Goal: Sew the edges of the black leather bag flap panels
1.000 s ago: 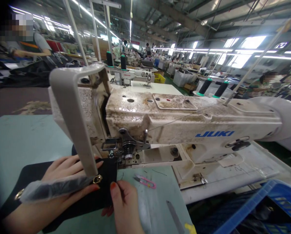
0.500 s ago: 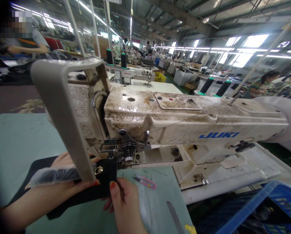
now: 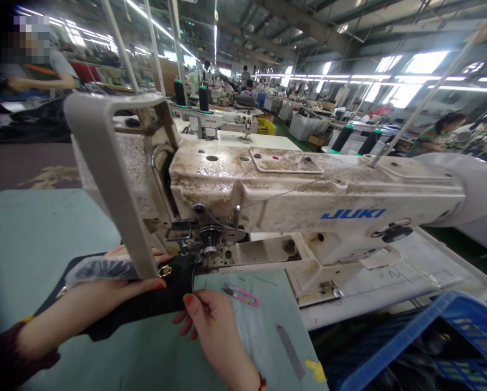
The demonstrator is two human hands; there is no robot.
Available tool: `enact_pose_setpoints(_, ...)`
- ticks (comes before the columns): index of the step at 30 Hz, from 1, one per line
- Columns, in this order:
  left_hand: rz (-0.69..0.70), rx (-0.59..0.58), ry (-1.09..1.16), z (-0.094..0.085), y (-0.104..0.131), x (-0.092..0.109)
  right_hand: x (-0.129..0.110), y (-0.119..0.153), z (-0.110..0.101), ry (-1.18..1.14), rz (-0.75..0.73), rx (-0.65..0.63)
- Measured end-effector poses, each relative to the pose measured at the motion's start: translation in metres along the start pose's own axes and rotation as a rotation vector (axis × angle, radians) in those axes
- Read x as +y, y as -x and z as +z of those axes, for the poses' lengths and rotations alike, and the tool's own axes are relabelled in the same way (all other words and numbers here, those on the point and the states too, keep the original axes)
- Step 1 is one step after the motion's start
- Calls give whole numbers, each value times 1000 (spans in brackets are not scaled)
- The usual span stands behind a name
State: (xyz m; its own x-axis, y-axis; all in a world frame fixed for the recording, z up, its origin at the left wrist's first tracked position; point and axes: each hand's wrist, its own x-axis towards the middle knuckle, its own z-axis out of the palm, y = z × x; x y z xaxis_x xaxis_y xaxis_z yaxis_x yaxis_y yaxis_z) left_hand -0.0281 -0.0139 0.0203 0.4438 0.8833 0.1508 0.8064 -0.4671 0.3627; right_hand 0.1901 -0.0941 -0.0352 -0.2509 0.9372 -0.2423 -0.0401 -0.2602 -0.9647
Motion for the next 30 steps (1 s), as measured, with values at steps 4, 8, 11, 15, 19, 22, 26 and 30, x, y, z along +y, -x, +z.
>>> enact_pose_setpoints(4,-13,-26,21,-6,-3,5,0,-1,-2,-11,19,-28)
enact_pose_setpoints(8,19,-69,40,-10,-4,9,-2,0,1,-4,16,-12)
enact_pose_setpoints(11,15,-95,52,-14,-6,13,-7,1,5,-4,2,26)
enact_pose_setpoints(15,-1,-93,119,-18,-7,16,-8,2,9,-1,-10,62)
enact_pose_setpoints(19,-19,-95,127,-19,-7,17,-6,3,9,10,-18,67)
enact_pose_setpoints(22,10,-100,92,-17,-6,15,-4,4,9,19,-34,75)
enact_pose_setpoints(26,48,-76,-2,-13,-3,11,-2,4,10,18,-47,95)
enact_pose_setpoints(30,88,-33,-66,-9,0,9,-2,4,13,6,-36,111)
